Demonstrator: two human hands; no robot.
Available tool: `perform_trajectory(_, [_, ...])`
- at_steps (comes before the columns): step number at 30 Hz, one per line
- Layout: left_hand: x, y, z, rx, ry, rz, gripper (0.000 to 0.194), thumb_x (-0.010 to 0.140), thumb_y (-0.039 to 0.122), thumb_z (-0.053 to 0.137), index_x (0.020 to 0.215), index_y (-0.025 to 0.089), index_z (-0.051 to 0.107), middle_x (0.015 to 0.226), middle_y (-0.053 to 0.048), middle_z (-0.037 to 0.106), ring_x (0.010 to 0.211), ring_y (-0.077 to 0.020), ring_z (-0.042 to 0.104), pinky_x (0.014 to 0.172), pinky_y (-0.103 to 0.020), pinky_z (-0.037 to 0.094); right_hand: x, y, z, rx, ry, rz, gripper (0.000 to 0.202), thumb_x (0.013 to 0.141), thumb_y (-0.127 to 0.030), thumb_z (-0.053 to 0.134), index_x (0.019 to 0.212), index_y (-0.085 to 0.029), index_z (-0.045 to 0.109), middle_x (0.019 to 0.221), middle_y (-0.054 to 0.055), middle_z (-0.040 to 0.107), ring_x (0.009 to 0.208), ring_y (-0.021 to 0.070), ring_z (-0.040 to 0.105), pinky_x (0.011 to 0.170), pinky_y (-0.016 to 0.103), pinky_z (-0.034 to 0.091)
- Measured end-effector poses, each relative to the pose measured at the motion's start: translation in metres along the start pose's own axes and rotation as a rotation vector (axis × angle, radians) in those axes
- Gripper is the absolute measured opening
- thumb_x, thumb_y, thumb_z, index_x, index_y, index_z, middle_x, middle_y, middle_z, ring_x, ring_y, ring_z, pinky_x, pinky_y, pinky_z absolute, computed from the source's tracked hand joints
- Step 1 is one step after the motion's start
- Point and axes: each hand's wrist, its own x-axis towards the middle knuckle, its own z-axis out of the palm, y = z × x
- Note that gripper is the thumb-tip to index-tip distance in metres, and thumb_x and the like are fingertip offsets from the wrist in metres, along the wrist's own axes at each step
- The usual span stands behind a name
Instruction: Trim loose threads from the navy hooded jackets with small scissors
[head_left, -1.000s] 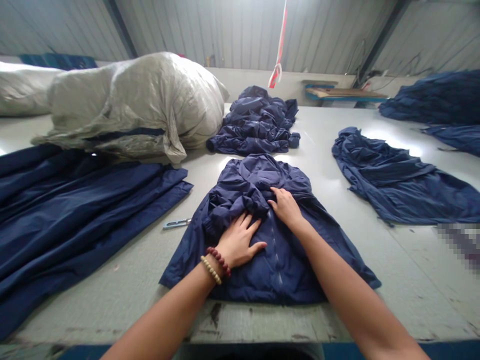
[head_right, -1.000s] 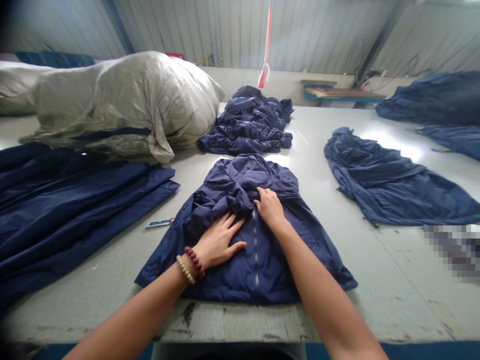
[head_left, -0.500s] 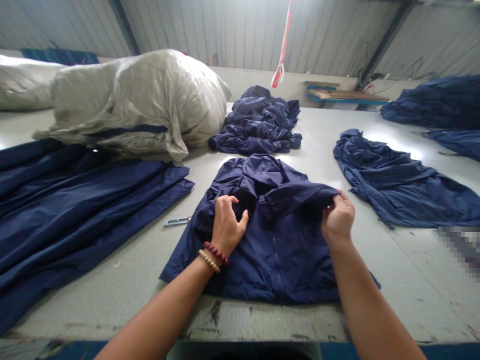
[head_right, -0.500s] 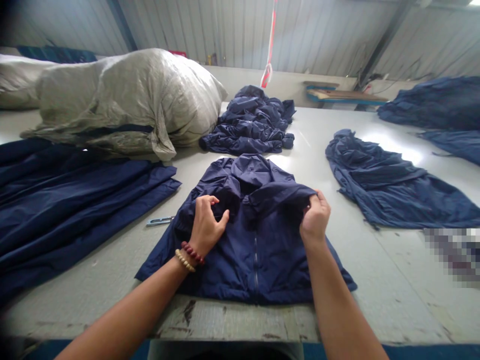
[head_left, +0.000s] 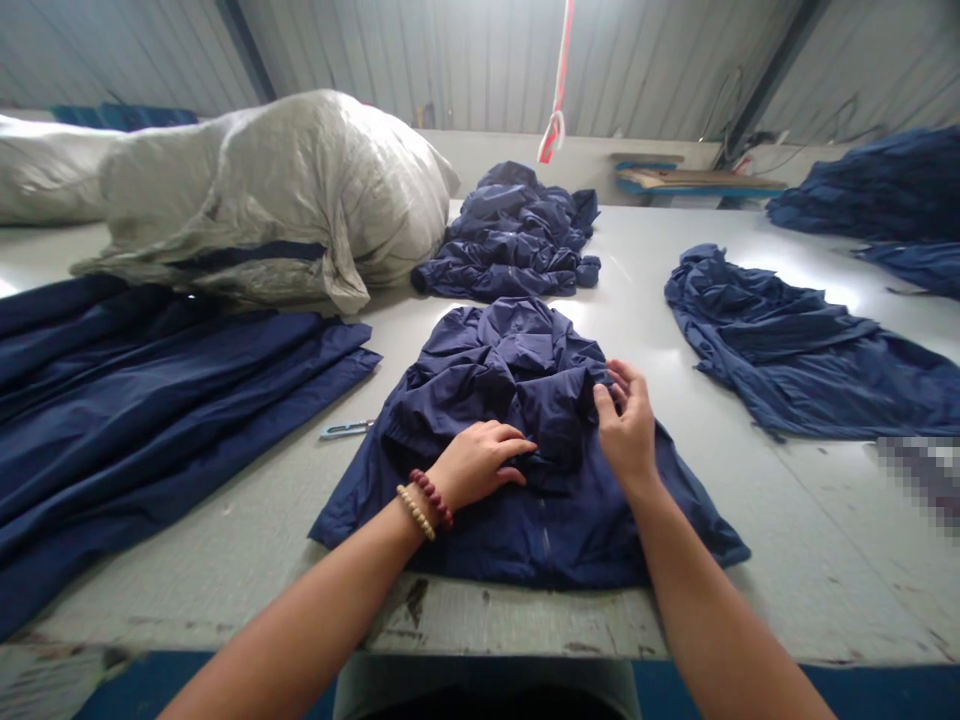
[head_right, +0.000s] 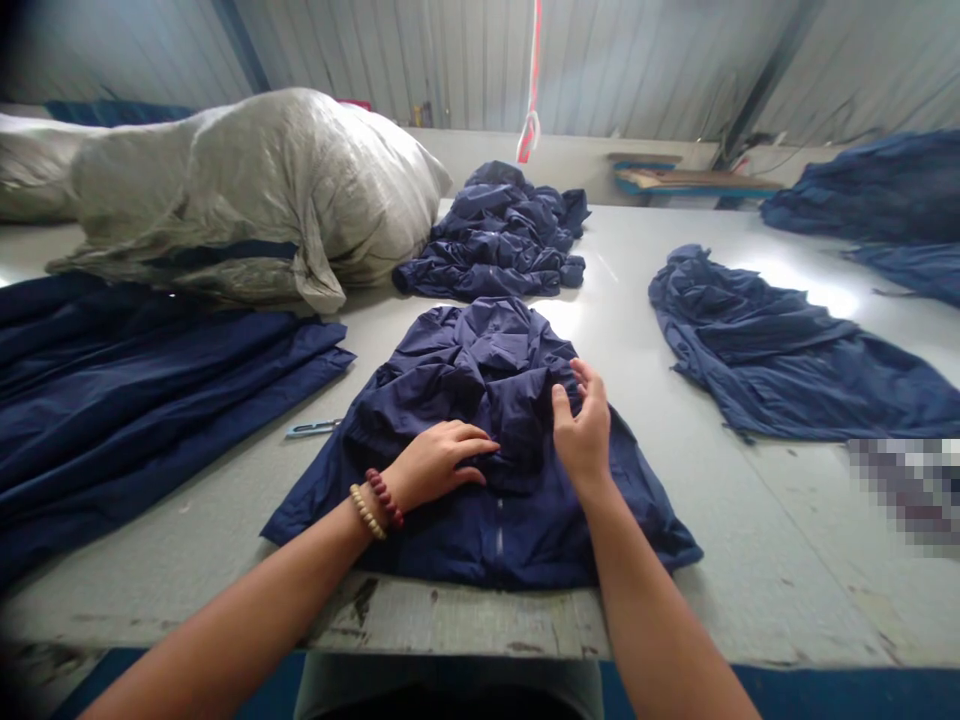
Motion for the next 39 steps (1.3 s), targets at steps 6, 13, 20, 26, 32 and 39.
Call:
perform_trajectory(6, [0.003, 0.017, -0.012, -0.209, 0.456, -0.278, 0.029, 0.106, 0.037, 0.062, 0.090, 0.019, 0.077, 0.100, -0.007, 0.065, 0.091, -0.0181, 0.064, 0.084, -0.032, 0.052, -0.022, -0.042, -0.010, -0.139, -0.289, -0.350, 0.021, 0.097, -0.038, 0.073, 0.086, -0.024, 0.061, 0.074, -0.001, 0.059, 0.065, 0.0156, 0.056, 0.068, 0.031, 0.047])
perform_trajectory(13, [0.001, 0.023, -0.019, -0.226, 0.585, -0.330, 0.028, 0.107, 0.035, 0.061, 0.087, 0.019, 0.074, 0.082, -0.001, 0.062, 0.074, -0.0144, 0.058, 0.071, -0.029, 0.046, -0.036, -0.050, 0.013, -0.246, -0.723, -0.151, 0.043, 0.081, -0.057, 0.086, 0.088, -0.024, 0.061, 0.077, 0.000, 0.066, 0.066, 0.0182, 0.060, 0.064, 0.030, 0.045])
perform_trajectory(20, [-0.003, 0.025, -0.018, 0.017, 0.662, -0.229, 0.025, 0.099, 0.040, 0.073, 0.114, 0.020, 0.071, 0.102, -0.007, 0.068, 0.098, -0.0227, 0.062, 0.091, -0.037, 0.051, -0.041, -0.042, 0.024, -0.117, -0.662, 0.025, 0.010, 0.095, -0.031, 0.066, 0.101, -0.024, 0.068, 0.092, 0.002, 0.074, 0.074, 0.0192, 0.070, 0.065, 0.030, 0.051])
perform_trajectory(26, [-0.003, 0.024, -0.021, -0.050, 0.395, -0.423, 0.019, 0.097, 0.040, 0.075, 0.094, 0.022, 0.072, 0.086, -0.001, 0.071, 0.072, -0.0174, 0.062, 0.071, -0.032, 0.047, -0.035, -0.035, 0.022, -0.116, -0.401, 0.137, 0.014, 0.089, -0.035, 0.072, 0.089, -0.023, 0.066, 0.084, 0.003, 0.073, 0.074, 0.0221, 0.071, 0.068, 0.033, 0.055])
perform_trajectory(32, [0.005, 0.013, -0.011, -1.006, 0.524, -0.704, 0.028, 0.085, 0.046, 0.084, 0.093, 0.020, 0.077, 0.091, -0.002, 0.078, 0.081, -0.0182, 0.071, 0.077, -0.029, 0.058, -0.037, -0.033, 0.022, -0.443, -0.560, 0.010, 0.007, 0.090, -0.029, 0.072, 0.091, -0.023, 0.076, 0.085, 0.005, 0.078, 0.077, 0.0243, 0.072, 0.074, 0.034, 0.052])
perform_trajectory(39, [0.008, 0.018, -0.015, -1.842, 0.560, -0.811, 0.009, 0.096, 0.025, 0.071, 0.096, 0.017, 0.076, 0.099, -0.007, 0.080, 0.087, -0.0167, 0.076, 0.088, -0.031, 0.063, -0.031, -0.032, 0.024, 0.428, -0.590, 0.554, 0.023, 0.084, -0.042, 0.084, 0.096, -0.023, 0.079, 0.095, 0.004, 0.081, 0.085, 0.0237, 0.077, 0.079, 0.038, 0.064])
